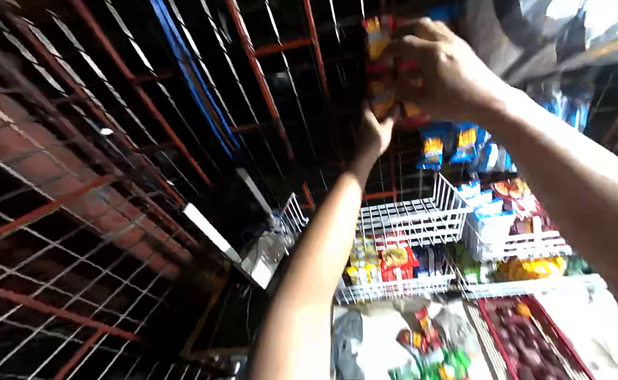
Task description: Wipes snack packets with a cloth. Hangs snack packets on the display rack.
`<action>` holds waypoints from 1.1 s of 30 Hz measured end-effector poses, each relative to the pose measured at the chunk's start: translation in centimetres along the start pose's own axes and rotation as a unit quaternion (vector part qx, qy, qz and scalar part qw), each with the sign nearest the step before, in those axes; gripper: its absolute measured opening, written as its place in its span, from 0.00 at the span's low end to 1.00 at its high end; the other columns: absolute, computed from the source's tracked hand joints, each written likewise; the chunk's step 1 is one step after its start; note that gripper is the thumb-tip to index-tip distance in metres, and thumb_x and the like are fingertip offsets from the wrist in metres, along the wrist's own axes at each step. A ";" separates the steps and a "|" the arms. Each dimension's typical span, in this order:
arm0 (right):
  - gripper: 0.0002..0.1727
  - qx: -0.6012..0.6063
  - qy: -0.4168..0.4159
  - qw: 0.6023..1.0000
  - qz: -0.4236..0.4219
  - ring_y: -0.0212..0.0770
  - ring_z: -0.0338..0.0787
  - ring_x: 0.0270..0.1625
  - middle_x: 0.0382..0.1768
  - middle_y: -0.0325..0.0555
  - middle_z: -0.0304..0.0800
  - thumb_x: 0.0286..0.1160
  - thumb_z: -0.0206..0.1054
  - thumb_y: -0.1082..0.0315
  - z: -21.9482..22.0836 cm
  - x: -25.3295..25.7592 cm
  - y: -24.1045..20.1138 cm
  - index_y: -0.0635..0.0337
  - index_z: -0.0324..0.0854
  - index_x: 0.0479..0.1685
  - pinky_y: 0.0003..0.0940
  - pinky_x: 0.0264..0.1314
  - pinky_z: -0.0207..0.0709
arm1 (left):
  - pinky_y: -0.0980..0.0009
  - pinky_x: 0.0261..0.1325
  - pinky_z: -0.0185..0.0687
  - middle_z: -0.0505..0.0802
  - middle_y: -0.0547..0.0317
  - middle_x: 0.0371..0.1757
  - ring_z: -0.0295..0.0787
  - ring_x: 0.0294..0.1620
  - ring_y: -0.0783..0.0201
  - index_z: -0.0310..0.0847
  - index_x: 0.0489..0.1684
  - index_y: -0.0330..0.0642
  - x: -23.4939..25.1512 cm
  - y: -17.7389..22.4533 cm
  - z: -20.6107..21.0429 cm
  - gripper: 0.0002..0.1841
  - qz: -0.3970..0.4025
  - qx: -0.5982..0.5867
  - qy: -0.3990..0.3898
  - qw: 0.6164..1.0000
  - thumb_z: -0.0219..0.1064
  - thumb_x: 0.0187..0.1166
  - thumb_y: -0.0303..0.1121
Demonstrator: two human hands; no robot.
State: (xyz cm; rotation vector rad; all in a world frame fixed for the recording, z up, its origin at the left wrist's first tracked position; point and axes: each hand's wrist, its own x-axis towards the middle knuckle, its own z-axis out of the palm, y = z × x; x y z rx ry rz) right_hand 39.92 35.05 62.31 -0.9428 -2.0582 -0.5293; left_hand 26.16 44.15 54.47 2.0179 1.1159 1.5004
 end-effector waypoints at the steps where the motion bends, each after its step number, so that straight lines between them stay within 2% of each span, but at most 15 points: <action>1: 0.24 0.004 0.001 1.000 -0.017 0.54 0.72 0.83 0.78 0.54 0.77 0.79 0.67 0.54 0.0 -2.8 -1.1 0.55 0.82 0.71 0.51 0.85 0.64 | 0.58 0.85 0.68 0.76 0.35 0.81 0.75 0.81 0.51 0.49 0.90 0.30 -0.7 0.3 -0.3 0.42 -0.006 0.007 0.001 1.000 0.71 0.81 0.38; 4: 0.25 0.043 0.001 0.998 -0.053 0.54 0.71 0.84 0.77 0.58 0.77 0.80 0.64 0.55 0.3 -12.9 -3.5 0.60 0.83 0.70 0.48 0.86 0.64 | 0.63 0.88 0.62 0.63 0.31 0.89 0.63 0.88 0.52 0.40 0.92 0.29 -3.7 0.5 -1.6 0.44 0.026 -0.004 -0.005 1.000 0.65 0.84 0.41; 6: 0.23 0.122 -0.038 0.992 -0.014 0.48 0.75 0.81 0.74 0.56 0.79 0.79 0.65 0.55 0.7 -21.1 -4.2 0.62 0.83 0.65 0.42 0.83 0.71 | 0.62 0.84 0.67 0.69 0.33 0.83 0.67 0.85 0.53 0.53 0.86 0.27 -8.5 0.3 -3.1 0.37 0.103 -0.016 0.019 0.994 0.64 0.83 0.41; 7: 0.23 0.176 -0.072 0.981 0.030 0.41 0.78 0.77 0.70 0.50 0.83 0.81 0.65 0.52 1.3 -25.6 -4.0 0.61 0.84 0.63 0.36 0.80 0.73 | 0.60 0.86 0.67 0.67 0.36 0.85 0.64 0.87 0.54 0.53 0.87 0.27 -12.0 0.1 -4.2 0.37 0.140 -0.016 0.021 0.990 0.64 0.84 0.40; 8: 0.25 0.237 -0.123 0.959 0.095 0.31 0.80 0.74 0.67 0.44 0.86 0.83 0.62 0.48 2.1 -30.1 -3.7 0.59 0.83 0.64 0.31 0.78 0.75 | 0.57 0.88 0.64 0.63 0.41 0.90 0.60 0.90 0.55 0.48 0.90 0.30 -16.0 -0.5 -5.3 0.38 0.163 -0.010 0.016 0.986 0.63 0.85 0.40; 10: 0.28 0.359 -0.210 0.872 0.259 0.26 0.87 0.64 0.62 0.43 0.90 0.82 0.62 0.46 4.9 -38.7 -3.0 0.62 0.83 0.66 0.28 0.70 0.80 | 0.56 0.92 0.56 0.56 0.64 0.95 0.52 0.93 0.62 0.47 0.94 0.52 -24.1 -3.9 -6.3 0.38 0.165 -0.001 0.017 0.986 0.62 0.86 0.43; 12: 0.26 0.404 -0.241 0.781 0.412 0.34 0.90 0.60 0.61 0.51 0.91 0.79 0.63 0.56 8.5 -45.5 -3.9 0.67 0.80 0.68 0.34 0.67 0.84 | 0.58 0.91 0.59 0.68 0.71 0.89 0.61 0.89 0.67 0.60 0.87 0.60 -31.4 -9.4 -5.7 0.31 0.095 -0.004 0.024 0.995 0.65 0.84 0.44; 14: 0.21 0.400 -0.253 0.713 0.518 0.40 0.91 0.56 0.57 0.58 0.90 0.80 0.63 0.65 12.5 -50.6 -5.9 0.72 0.80 0.65 0.40 0.64 0.84 | 0.62 0.76 0.77 0.89 0.47 0.68 0.83 0.71 0.63 0.77 0.68 0.29 -38.0 -14.0 -4.8 0.22 -0.059 -0.030 0.006 0.998 0.66 0.79 0.31; 15: 0.19 0.395 -0.261 0.683 0.556 0.43 0.91 0.54 0.56 0.61 0.90 0.82 0.62 0.69 14.5 -52.5 -6.9 0.75 0.80 0.64 0.43 0.63 0.84 | 0.65 0.69 0.81 0.91 0.41 0.60 0.88 0.63 0.62 0.78 0.63 0.20 -40.8 -15.5 -4.5 0.19 -0.158 -0.035 -0.025 0.986 0.62 0.79 0.27; 19: 0.17 0.372 -0.374 0.602 0.600 0.56 0.91 0.56 0.56 0.66 0.90 0.85 0.61 0.70 22.6 -57.6 -10.6 0.74 0.81 0.64 0.53 0.67 0.81 | 0.62 0.67 0.83 0.89 0.31 0.59 0.90 0.58 0.53 0.75 0.66 0.16 -51.4 -19.9 -4.0 0.18 -0.441 -0.045 -0.071 0.894 0.60 0.83 0.23; 22: 0.19 0.326 -0.477 0.579 0.575 0.62 0.90 0.61 0.57 0.66 0.90 0.86 0.62 0.63 26.4 -58.7 -12.6 0.69 0.84 0.63 0.62 0.71 0.76 | 0.55 0.72 0.81 0.89 0.34 0.63 0.89 0.63 0.49 0.77 0.70 0.24 -57.9 -21.3 -5.6 0.20 -0.512 0.025 -0.183 0.839 0.61 0.85 0.30; 25: 0.23 0.271 -0.557 0.515 0.593 0.65 0.88 0.65 0.60 0.67 0.89 0.86 0.60 0.56 28.7 -59.8 -13.8 0.66 0.84 0.64 0.67 0.72 0.74 | 0.51 0.76 0.78 0.90 0.38 0.65 0.88 0.67 0.48 0.77 0.74 0.32 -62.6 -22.6 -8.1 0.22 -0.563 0.094 -0.306 0.762 0.62 0.87 0.36; 28: 0.27 0.303 -0.548 0.464 0.627 0.62 0.90 0.58 0.59 0.67 0.88 0.89 0.59 0.52 29.7 -62.1 -14.6 0.65 0.77 0.74 0.62 0.66 0.79 | 0.50 0.72 0.80 0.90 0.37 0.62 0.89 0.63 0.47 0.78 0.71 0.31 -68.4 -24.2 -10.5 0.21 -0.620 0.108 -0.266 0.730 0.64 0.87 0.36; 31: 0.24 0.251 -0.532 0.529 0.612 0.64 0.88 0.65 0.59 0.64 0.90 0.87 0.59 0.52 29.7 -60.5 -14.6 0.63 0.85 0.65 0.68 0.71 0.75 | 0.49 0.72 0.80 0.90 0.34 0.62 0.89 0.63 0.44 0.79 0.69 0.28 -73.8 -24.9 -12.5 0.21 -0.668 0.133 -0.184 0.708 0.65 0.86 0.35; 33: 0.22 0.254 -0.471 0.588 0.606 0.63 0.87 0.68 0.62 0.64 0.89 0.86 0.62 0.56 30.4 -58.6 -13.9 0.64 0.84 0.66 0.64 0.75 0.74 | 0.45 0.74 0.77 0.90 0.30 0.62 0.88 0.65 0.39 0.80 0.68 0.26 -75.1 -24.0 -13.4 0.21 -0.692 0.149 -0.178 0.684 0.65 0.86 0.35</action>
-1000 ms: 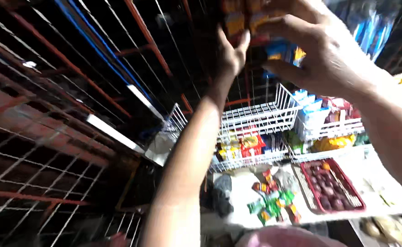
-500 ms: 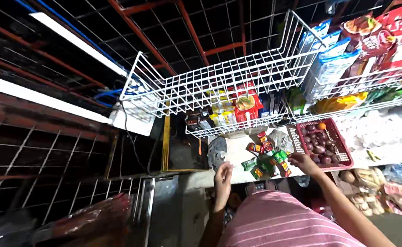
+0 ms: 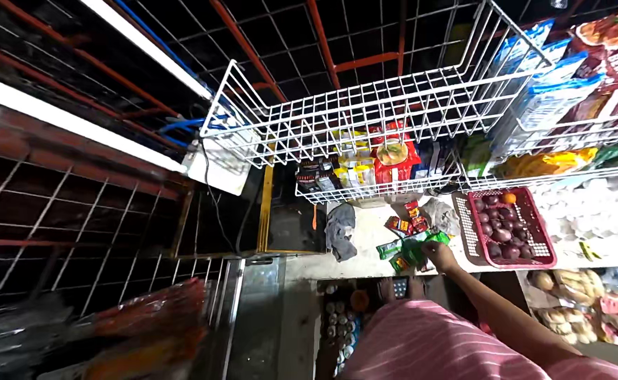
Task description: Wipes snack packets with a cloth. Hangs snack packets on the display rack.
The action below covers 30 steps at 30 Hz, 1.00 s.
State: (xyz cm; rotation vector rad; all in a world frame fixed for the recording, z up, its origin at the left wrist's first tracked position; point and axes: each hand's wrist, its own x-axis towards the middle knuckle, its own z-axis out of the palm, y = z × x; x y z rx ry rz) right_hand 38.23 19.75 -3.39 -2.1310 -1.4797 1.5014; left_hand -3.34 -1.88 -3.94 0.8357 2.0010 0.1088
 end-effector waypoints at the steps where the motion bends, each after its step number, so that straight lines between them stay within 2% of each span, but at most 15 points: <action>1: 0.22 0.019 0.030 0.999 -0.017 0.64 0.86 0.70 0.66 0.65 0.87 0.85 0.64 0.59 -0.4 0.7 -1.1 0.64 0.82 0.69 0.63 0.76 0.73 | 0.44 0.76 0.75 0.89 0.29 0.63 0.87 0.67 0.37 0.80 0.68 0.26 -0.4 -0.6 -0.2 0.21 -0.018 0.014 -0.005 1.000 0.65 0.86 0.36; 2: 0.24 0.037 0.056 0.997 -0.024 0.64 0.83 0.73 0.70 0.66 0.83 0.84 0.64 0.61 -0.9 1.5 -2.1 0.64 0.78 0.74 0.62 0.78 0.72 | 0.44 0.76 0.74 0.89 0.28 0.63 0.86 0.68 0.37 0.80 0.67 0.24 -0.9 -0.9 -0.5 0.21 -0.026 0.020 -0.010 0.999 0.63 0.87 0.36; 4: 0.31 0.073 0.103 0.992 -0.020 0.65 0.76 0.80 0.79 0.68 0.74 0.83 0.66 0.61 -1.5 4.0 -3.8 0.61 0.70 0.84 0.61 0.82 0.67 | 0.46 0.78 0.71 0.87 0.27 0.66 0.84 0.71 0.37 0.78 0.69 0.22 -3.2 1.1 -1.9 0.21 -0.054 0.028 -0.020 0.998 0.58 0.90 0.34; 5: 0.33 0.086 0.122 0.989 0.001 0.66 0.76 0.79 0.80 0.69 0.72 0.81 0.68 0.59 -1.8 5.2 -4.6 0.62 0.70 0.84 0.61 0.81 0.68 | 0.47 0.79 0.71 0.86 0.27 0.67 0.83 0.71 0.38 0.76 0.71 0.22 -3.9 2.0 -2.4 0.21 -0.071 0.025 -0.024 0.997 0.56 0.91 0.33; 8: 0.41 0.059 0.139 0.983 0.109 0.67 0.79 0.76 0.82 0.69 0.66 0.73 0.75 0.48 -2.3 7.1 -7.0 0.59 0.68 0.83 0.63 0.72 0.76 | 0.47 0.74 0.77 0.88 0.29 0.65 0.87 0.66 0.40 0.76 0.72 0.24 -4.5 2.1 -2.7 0.20 -0.086 -0.006 0.004 0.996 0.56 0.91 0.33; 11: 0.44 0.010 0.113 0.983 0.144 0.66 0.79 0.75 0.85 0.66 0.63 0.66 0.78 0.46 -1.8 8.5 -7.3 0.53 0.69 0.84 0.64 0.70 0.77 | 0.47 0.73 0.77 0.87 0.28 0.65 0.87 0.66 0.40 0.73 0.74 0.23 -4.8 1.9 -2.1 0.21 -0.059 -0.047 0.016 0.997 0.58 0.90 0.31; 12: 0.44 -0.003 0.109 0.985 0.130 0.66 0.80 0.75 0.85 0.65 0.64 0.65 0.79 0.46 -1.5 9.1 -6.9 0.52 0.71 0.83 0.64 0.70 0.77 | 0.47 0.74 0.77 0.87 0.27 0.66 0.87 0.66 0.39 0.73 0.74 0.23 -4.9 2.5 -1.9 0.21 -0.045 -0.059 0.016 0.997 0.59 0.89 0.30; 14: 0.40 -0.026 0.095 0.992 0.082 0.66 0.81 0.74 0.84 0.63 0.67 0.71 0.75 0.46 -1.1 9.4 -6.3 0.54 0.72 0.82 0.66 0.71 0.76 | 0.48 0.74 0.77 0.87 0.28 0.66 0.87 0.66 0.40 0.71 0.76 0.24 -5.1 3.7 -1.6 0.22 -0.013 -0.067 0.005 0.998 0.59 0.89 0.31; 17: 0.28 -0.031 0.109 0.994 0.000 0.66 0.84 0.70 0.79 0.61 0.76 0.78 0.69 0.53 -1.1 8.6 -6.4 0.58 0.79 0.74 0.69 0.69 0.76 | 0.49 0.71 0.81 0.91 0.36 0.60 0.90 0.62 0.46 0.79 0.71 0.30 -3.8 5.7 -0.7 0.20 0.079 -0.029 0.026 0.996 0.62 0.87 0.35; 20: 0.24 -0.009 0.139 0.987 -0.076 0.65 0.87 0.67 0.71 0.63 0.83 0.81 0.67 0.56 -1.6 6.7 -7.5 0.61 0.83 0.68 0.66 0.69 0.77 | 0.50 0.69 0.83 0.92 0.42 0.60 0.91 0.61 0.51 0.79 0.72 0.35 -2.3 10.6 -0.2 0.20 0.144 -0.018 0.002 0.989 0.62 0.87 0.37; 23: 0.22 0.044 0.171 0.968 -0.176 0.63 0.88 0.64 0.67 0.65 0.85 0.79 0.68 0.60 -1.8 4.7 -8.5 0.67 0.84 0.64 0.61 0.69 0.79 | 0.55 0.68 0.83 0.91 0.37 0.61 0.91 0.59 0.52 0.76 0.72 0.26 -2.1 17.7 0.0 0.20 0.210 -0.099 -0.050 0.971 0.58 0.89 0.32; 25: 0.20 0.060 0.169 0.954 -0.241 0.61 0.90 0.62 0.64 0.65 0.86 0.77 0.67 0.64 -2.1 3.4 -9.4 0.69 0.85 0.62 0.59 0.67 0.80 | 0.58 0.66 0.83 0.88 0.34 0.62 0.89 0.60 0.51 0.74 0.72 0.23 -2.2 22.3 0.3 0.19 0.201 -0.161 -0.086 0.962 0.53 0.91 0.28; 26: 0.19 0.057 0.158 0.948 -0.270 0.60 0.90 0.61 0.63 0.64 0.87 0.76 0.67 0.66 -2.1 2.6 -9.7 0.69 0.85 0.61 0.58 0.66 0.81 | 0.59 0.65 0.83 0.88 0.36 0.63 0.89 0.60 0.53 0.73 0.72 0.25 -2.0 24.0 0.3 0.19 0.185 -0.188 -0.101 0.959 0.50 0.92 0.29; 28: 0.18 0.039 0.118 0.936 -0.330 0.58 0.90 0.62 0.64 0.63 0.87 0.74 0.67 0.69 -2.2 0.9 -10.3 0.67 0.87 0.60 0.57 0.68 0.81 | 0.59 0.65 0.83 0.88 0.40 0.65 0.88 0.61 0.55 0.72 0.75 0.29 -1.2 26.9 0.6 0.23 0.137 -0.252 -0.128 0.949 0.42 0.96 0.36; 30: 0.16 -0.012 0.097 0.907 -0.410 0.59 0.89 0.64 0.62 0.61 0.89 0.71 0.68 0.71 -2.0 -0.6 -10.6 0.66 0.89 0.56 0.57 0.68 0.81 | 0.56 0.66 0.81 0.87 0.43 0.70 0.87 0.65 0.53 0.66 0.81 0.33 -0.4 29.1 0.6 0.30 0.067 -0.314 -0.165 0.932 0.33 0.97 0.48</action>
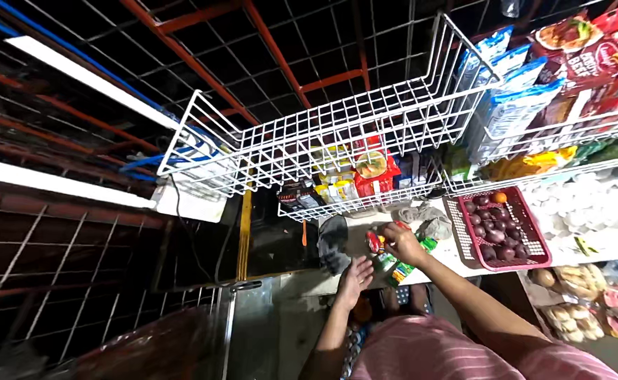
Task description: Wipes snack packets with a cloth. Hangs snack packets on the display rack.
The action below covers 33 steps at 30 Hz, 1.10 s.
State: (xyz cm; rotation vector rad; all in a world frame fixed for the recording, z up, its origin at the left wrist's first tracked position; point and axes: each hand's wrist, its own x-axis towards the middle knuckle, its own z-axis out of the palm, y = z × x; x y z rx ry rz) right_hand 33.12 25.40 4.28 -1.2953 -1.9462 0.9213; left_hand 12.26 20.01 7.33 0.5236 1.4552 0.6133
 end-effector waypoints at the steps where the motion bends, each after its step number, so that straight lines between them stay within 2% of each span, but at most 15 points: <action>1: 0.14 -0.023 -0.018 0.999 -0.043 0.59 0.89 0.64 0.60 0.61 0.90 0.71 0.68 0.72 0.2 -0.5 -0.5 0.66 0.90 0.53 0.56 0.68 0.82 | 0.55 0.67 0.81 0.84 0.42 0.73 0.86 0.67 0.52 0.61 0.83 0.35 0.5 0.8 0.4 0.34 -0.033 -0.030 -0.011 0.999 0.29 0.95 0.54; 3: 0.09 -0.071 -0.044 0.990 -0.114 0.60 0.91 0.61 0.55 0.60 0.91 0.73 0.67 0.73 0.9 -1.3 -1.3 0.63 0.91 0.46 0.56 0.65 0.84 | 0.51 0.69 0.79 0.80 0.42 0.77 0.82 0.71 0.49 0.57 0.87 0.40 1.2 1.9 0.9 0.39 -0.081 -0.070 -0.057 0.993 0.27 0.91 0.62; 4: 0.09 -0.090 -0.058 0.985 -0.138 0.60 0.91 0.59 0.55 0.59 0.92 0.75 0.66 0.73 1.2 -1.7 -1.5 0.62 0.91 0.46 0.56 0.64 0.84 | 0.52 0.66 0.80 0.83 0.44 0.71 0.84 0.66 0.51 0.62 0.84 0.42 1.5 2.3 1.3 0.38 -0.091 -0.081 -0.071 0.990 0.29 0.91 0.62; 7: 0.12 -0.075 -0.079 0.979 -0.170 0.59 0.91 0.61 0.60 0.58 0.91 0.77 0.65 0.75 2.0 -2.6 -1.6 0.59 0.91 0.53 0.55 0.65 0.84 | 0.62 0.54 0.88 0.92 0.55 0.49 0.91 0.49 0.62 0.76 0.66 0.45 2.5 2.5 2.4 0.24 -0.085 -0.106 -0.087 0.987 0.42 0.94 0.52; 9: 0.18 -0.008 -0.058 0.987 -0.152 0.57 0.88 0.69 0.67 0.58 0.88 0.75 0.64 0.75 1.8 -3.1 -0.8 0.60 0.87 0.63 0.53 0.72 0.81 | 0.65 0.53 0.86 0.91 0.55 0.49 0.89 0.48 0.64 0.73 0.70 0.43 3.4 2.4 2.7 0.19 -0.074 -0.113 -0.063 0.989 0.46 0.95 0.44; 12: 0.19 0.061 0.033 0.998 -0.003 0.56 0.86 0.73 0.67 0.61 0.87 0.73 0.64 0.72 0.7 -3.8 2.5 0.69 0.86 0.61 0.52 0.76 0.78 | 0.69 0.47 0.87 0.89 0.53 0.49 0.89 0.43 0.65 0.67 0.75 0.43 4.6 2.2 2.4 0.17 -0.060 -0.100 -0.020 0.993 0.50 0.94 0.38; 15: 0.23 0.001 0.091 0.973 0.210 0.66 0.78 0.77 0.75 0.70 0.77 0.74 0.66 0.70 -1.2 -3.5 8.2 0.71 0.81 0.69 0.60 0.80 0.71 | 0.64 0.54 0.86 0.88 0.48 0.59 0.89 0.52 0.61 0.63 0.82 0.44 4.7 2.0 1.6 0.21 -0.043 -0.087 -0.007 0.995 0.50 0.94 0.37; 17: 0.28 -0.054 0.095 0.949 0.294 0.73 0.70 0.83 0.82 0.71 0.68 0.75 0.68 0.68 -2.3 -3.0 11.5 0.65 0.77 0.77 0.66 0.82 0.65 | 0.63 0.57 0.85 0.87 0.47 0.62 0.88 0.54 0.60 0.63 0.82 0.42 4.5 1.9 1.5 0.21 -0.025 -0.075 0.020 0.997 0.49 0.94 0.37; 21: 0.40 -0.084 0.010 0.921 0.379 0.75 0.51 0.91 0.92 0.68 0.49 0.74 0.70 0.64 -3.3 -1.7 15.1 0.58 0.62 0.90 0.76 0.85 0.50 | 0.56 0.63 0.83 0.82 0.37 0.70 0.85 0.62 0.54 0.59 0.86 0.35 3.7 1.6 1.6 0.24 0.041 0.005 0.067 0.997 0.52 0.93 0.33; 22: 0.42 -0.085 -0.012 0.913 0.400 0.75 0.55 0.90 0.91 0.68 0.51 0.73 0.71 0.62 -3.4 -1.5 15.6 0.57 0.61 0.90 0.75 0.83 0.54 | 0.56 0.64 0.83 0.81 0.36 0.72 0.84 0.63 0.53 0.58 0.87 0.34 3.6 1.6 1.7 0.25 0.053 0.008 0.072 0.996 0.51 0.93 0.32; 24: 0.41 -0.091 -0.039 0.899 0.426 0.74 0.72 0.80 0.81 0.70 0.69 0.69 0.75 0.59 -3.6 -1.3 16.6 0.56 0.66 0.86 0.72 0.75 0.69 | 0.57 0.64 0.83 0.82 0.38 0.71 0.85 0.63 0.55 0.57 0.87 0.35 3.5 1.6 1.8 0.24 0.064 -0.015 0.076 0.995 0.48 0.94 0.33; 26: 0.33 -0.085 -0.034 0.894 0.439 0.72 0.80 0.73 0.72 0.71 0.79 0.72 0.73 0.58 -4.1 -1.3 16.8 0.59 0.75 0.78 0.70 0.71 0.73 | 0.58 0.64 0.83 0.83 0.41 0.70 0.85 0.64 0.55 0.61 0.85 0.37 3.1 2.1 2.1 0.23 0.050 -0.065 0.088 0.993 0.45 0.96 0.37; 28: 0.25 -0.057 0.032 0.898 0.435 0.72 0.83 0.70 0.69 0.72 0.81 0.79 0.67 0.61 -4.8 -1.7 16.1 0.62 0.79 0.72 0.70 0.71 0.73 | 0.60 0.64 0.82 0.84 0.44 0.68 0.85 0.62 0.57 0.63 0.82 0.37 2.8 2.6 2.4 0.24 0.041 -0.116 0.095 0.988 0.41 0.97 0.41; 31: 0.22 0.019 0.169 0.919 0.355 0.71 0.85 0.67 0.63 0.75 0.84 0.78 0.67 0.66 -5.7 -3.1 14.5 0.71 0.82 0.66 0.69 0.72 0.71 | 0.61 0.65 0.81 0.84 0.46 0.68 0.84 0.63 0.58 0.63 0.81 0.38 3.0 2.6 2.5 0.24 0.044 -0.188 0.093 0.977 0.39 0.97 0.44; 33: 0.18 0.111 0.246 0.914 0.303 0.57 0.90 0.58 0.54 0.67 0.90 0.75 0.65 0.69 -6.2 -4.2 12.7 0.74 0.85 0.57 0.56 0.66 0.78 | 0.61 0.63 0.82 0.85 0.48 0.65 0.85 0.61 0.58 0.65 0.79 0.40 3.0 2.6 2.4 0.24 0.039 -0.227 0.088 0.969 0.39 0.96 0.45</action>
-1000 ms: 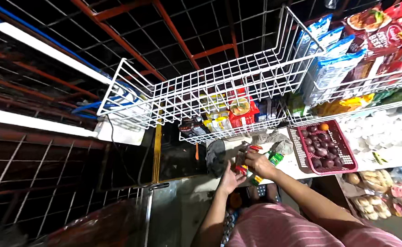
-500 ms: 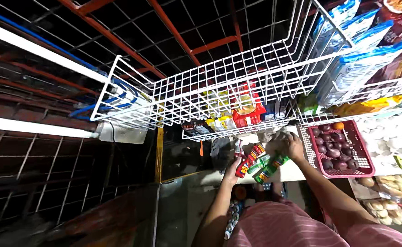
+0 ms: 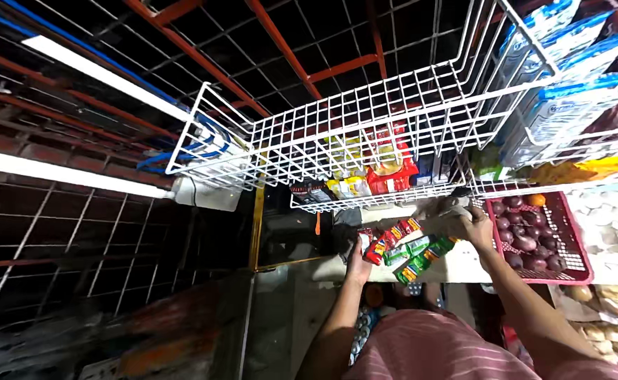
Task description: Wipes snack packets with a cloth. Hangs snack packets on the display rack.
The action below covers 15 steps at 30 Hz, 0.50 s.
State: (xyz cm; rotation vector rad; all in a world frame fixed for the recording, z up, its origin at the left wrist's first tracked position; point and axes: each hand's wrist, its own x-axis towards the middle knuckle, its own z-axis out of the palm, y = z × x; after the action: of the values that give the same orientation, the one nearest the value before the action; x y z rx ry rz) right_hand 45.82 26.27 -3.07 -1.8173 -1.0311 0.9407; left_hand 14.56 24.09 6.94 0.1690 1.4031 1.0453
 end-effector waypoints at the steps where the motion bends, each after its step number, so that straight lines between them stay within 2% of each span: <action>1: 0.15 0.074 0.005 0.997 0.006 0.44 0.89 0.49 0.47 0.59 0.91 0.76 0.62 0.71 -0.4 -1.0 -0.9 0.74 0.85 0.52 0.44 0.59 0.81 | 0.61 0.60 0.84 0.87 0.49 0.62 0.86 0.58 0.59 0.67 0.76 0.41 -0.1 0.0 0.0 0.24 -0.005 -0.017 -0.005 1.000 0.39 0.96 0.46; 2: 0.13 0.153 0.006 0.988 0.025 0.31 0.86 0.39 0.39 0.47 0.88 0.77 0.58 0.71 -0.8 -2.2 -1.9 0.72 0.84 0.48 0.32 0.48 0.81 | 0.62 0.58 0.85 0.88 0.51 0.59 0.88 0.56 0.60 0.69 0.74 0.41 -0.3 0.1 0.1 0.24 -0.010 -0.038 -0.011 0.999 0.39 0.96 0.47; 3: 0.13 0.238 -0.002 0.970 0.055 0.26 0.83 0.33 0.34 0.39 0.85 0.79 0.53 0.71 -1.2 -3.4 -3.0 0.68 0.81 0.46 0.27 0.40 0.80 | 0.63 0.57 0.86 0.89 0.51 0.57 0.89 0.54 0.60 0.70 0.72 0.41 -0.6 0.2 0.3 0.24 -0.015 -0.059 -0.017 0.998 0.38 0.96 0.48; 4: 0.15 0.333 -0.020 0.939 0.083 0.25 0.85 0.35 0.34 0.35 0.86 0.81 0.47 0.69 -1.7 -4.7 -3.9 0.65 0.79 0.47 0.28 0.42 0.83 | 0.63 0.56 0.86 0.90 0.52 0.56 0.90 0.53 0.60 0.71 0.71 0.41 -1.1 0.3 0.6 0.24 -0.017 -0.081 -0.023 0.996 0.38 0.96 0.48; 5: 0.17 0.426 -0.042 0.897 0.108 0.26 0.89 0.35 0.32 0.33 0.89 0.81 0.43 0.65 -2.0 -6.0 -4.6 0.57 0.79 0.46 0.29 0.41 0.87 | 0.63 0.56 0.87 0.90 0.51 0.54 0.90 0.52 0.60 0.71 0.69 0.41 -1.5 0.4 0.9 0.24 -0.018 -0.104 -0.030 0.994 0.38 0.96 0.48; 6: 0.19 0.507 -0.077 0.850 0.121 0.27 0.92 0.35 0.31 0.31 0.93 0.82 0.41 0.60 -2.2 -7.4 -5.2 0.49 0.81 0.40 0.29 0.40 0.89 | 0.64 0.56 0.87 0.91 0.52 0.53 0.90 0.51 0.60 0.72 0.68 0.41 -2.0 0.4 1.4 0.23 -0.018 -0.121 -0.035 0.992 0.38 0.96 0.47; 7: 0.21 0.555 -0.129 0.814 0.112 0.28 0.93 0.36 0.32 0.32 0.95 0.82 0.44 0.56 -2.1 -8.5 -5.1 0.45 0.85 0.38 0.31 0.42 0.90 | 0.64 0.55 0.88 0.91 0.52 0.52 0.91 0.50 0.61 0.72 0.67 0.41 -2.3 0.4 1.8 0.23 -0.016 -0.130 -0.041 0.991 0.39 0.96 0.47; 8: 0.20 0.556 -0.177 0.807 0.090 0.29 0.93 0.37 0.33 0.33 0.95 0.82 0.48 0.55 -1.7 -9.5 -5.1 0.46 0.88 0.40 0.30 0.42 0.89 | 0.65 0.55 0.87 0.91 0.53 0.52 0.90 0.50 0.61 0.73 0.66 0.41 -2.6 0.3 2.2 0.22 -0.012 -0.129 -0.046 0.990 0.40 0.96 0.46; 9: 0.19 0.539 -0.224 0.808 0.079 0.31 0.93 0.39 0.37 0.37 0.95 0.85 0.50 0.57 -1.1 -10.4 -5.3 0.53 0.88 0.46 0.31 0.46 0.88 | 0.66 0.57 0.87 0.90 0.53 0.53 0.90 0.52 0.62 0.72 0.68 0.42 -3.0 0.2 2.8 0.21 -0.005 -0.118 -0.053 0.992 0.41 0.96 0.45; 10: 0.20 0.516 -0.267 0.808 0.103 0.30 0.91 0.39 0.38 0.37 0.93 0.89 0.45 0.59 -0.5 -11.2 -5.8 0.57 0.83 0.53 0.29 0.45 0.88 | 0.66 0.59 0.85 0.89 0.53 0.56 0.89 0.54 0.62 0.70 0.72 0.42 -3.4 0.0 3.3 0.20 0.003 -0.099 -0.061 0.993 0.43 0.95 0.44; 11: 0.23 0.490 -0.262 0.818 0.147 0.28 0.91 0.33 0.34 0.35 0.93 0.89 0.38 0.58 0.5 -12.3 -7.5 0.56 0.80 0.53 0.26 0.37 0.87 | 0.65 0.62 0.84 0.88 0.52 0.60 0.88 0.57 0.62 0.67 0.76 0.42 -3.8 -0.2 3.9 0.19 0.013 -0.074 -0.065 0.995 0.45 0.95 0.40; 12: 0.21 0.472 -0.243 0.833 0.155 0.28 0.91 0.36 0.38 0.36 0.94 0.88 0.40 0.59 1.5 -13.4 -9.1 0.57 0.78 0.58 0.27 0.39 0.88 | 0.64 0.64 0.83 0.86 0.50 0.63 0.86 0.59 0.62 0.63 0.79 0.40 -4.3 -0.5 4.5 0.20 0.025 -0.038 -0.063 0.997 0.47 0.95 0.37; 13: 0.20 0.453 -0.226 0.854 0.118 0.30 0.90 0.48 0.50 0.40 0.91 0.84 0.47 0.64 2.5 -14.4 -10.4 0.63 0.74 0.67 0.31 0.51 0.86 | 0.64 0.65 0.82 0.86 0.48 0.64 0.85 0.60 0.61 0.63 0.80 0.39 -4.9 -0.9 5.2 0.20 0.041 0.014 -0.048 0.998 0.50 0.93 0.34; 14: 0.23 0.409 -0.208 0.887 0.059 0.33 0.86 0.64 0.65 0.47 0.85 0.78 0.55 0.68 3.6 -14.9 -11.2 0.70 0.73 0.70 0.33 0.66 0.82 | 0.63 0.68 0.80 0.84 0.44 0.69 0.83 0.65 0.59 0.60 0.84 0.36 -5.6 -1.3 5.7 0.23 0.061 0.081 -0.033 0.994 0.53 0.92 0.32; 15: 0.25 0.332 -0.203 0.921 -0.011 0.42 0.72 0.83 0.80 0.59 0.72 0.75 0.62 0.67 4.3 -15.0 -11.5 0.75 0.75 0.69 0.38 0.84 0.68 | 0.63 0.73 0.76 0.81 0.39 0.74 0.80 0.71 0.56 0.57 0.85 0.31 -6.2 -1.7 6.0 0.26 0.096 0.161 -0.023 0.982 0.55 0.90 0.27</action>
State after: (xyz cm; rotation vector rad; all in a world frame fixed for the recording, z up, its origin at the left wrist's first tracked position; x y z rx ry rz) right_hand 32.95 17.70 8.74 -1.0638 -0.8196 1.4810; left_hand 21.65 21.74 11.66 0.5704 1.5289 0.9576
